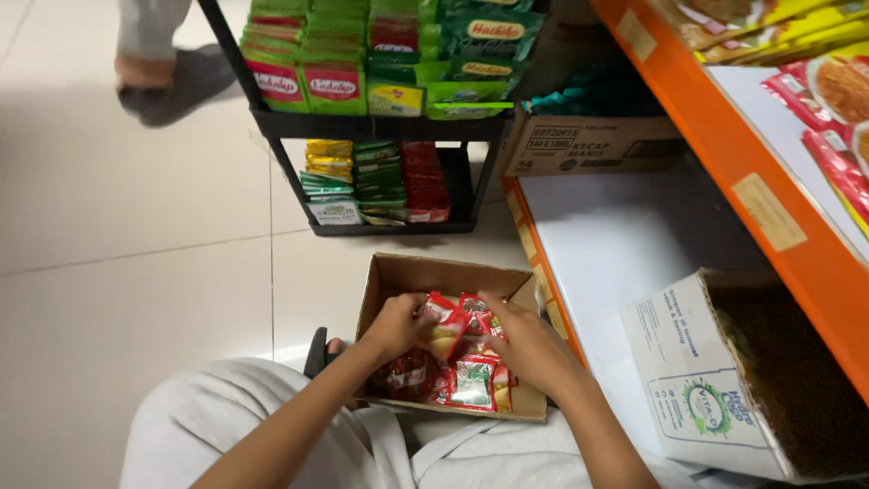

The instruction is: The person sits on the floor and repeatedly picks small red packets from a cardboard box, then places them into a black wire rack. The person handles the packets one at a time and arranges them in the rack.

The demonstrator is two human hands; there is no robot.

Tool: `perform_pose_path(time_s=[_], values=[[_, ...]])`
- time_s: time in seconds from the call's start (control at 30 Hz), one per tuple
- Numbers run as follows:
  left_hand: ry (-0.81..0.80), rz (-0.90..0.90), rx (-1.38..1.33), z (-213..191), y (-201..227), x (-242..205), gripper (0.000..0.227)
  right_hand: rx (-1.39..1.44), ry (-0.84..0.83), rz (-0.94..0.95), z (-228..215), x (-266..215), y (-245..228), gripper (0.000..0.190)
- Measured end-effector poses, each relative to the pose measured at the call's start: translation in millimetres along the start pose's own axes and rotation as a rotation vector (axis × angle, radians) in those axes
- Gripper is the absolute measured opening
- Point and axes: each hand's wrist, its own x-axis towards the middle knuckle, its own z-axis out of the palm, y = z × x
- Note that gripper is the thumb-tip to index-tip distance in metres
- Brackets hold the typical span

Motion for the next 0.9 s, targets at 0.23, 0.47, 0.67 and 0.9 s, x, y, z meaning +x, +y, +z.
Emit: perform_pose_path(time_s=[0.23,0.47,0.67,0.9], values=[[-0.056,-0.449,-1.105,7.6,36.3,-23.0,0.032,0.657,0.071,0.177,24.7,25.3,-1.5,0.061],[-0.064,-0.619,-1.079,12.8,64.8,-21.7,0.029,0.545,0.209,0.318,45.1,58.8,20.9,0.050],[-0.109,-0.574,-1.185,16.3,69.8,-20.3,0.041,0.750,0.319,0.392,30.0,71.6,25.7,0.047],[-0.115,-0.887,-1.622,10.5,96.0,-34.0,0.021,0.403,0.541,0.291,19.1,63.7,18.8,0.039]])
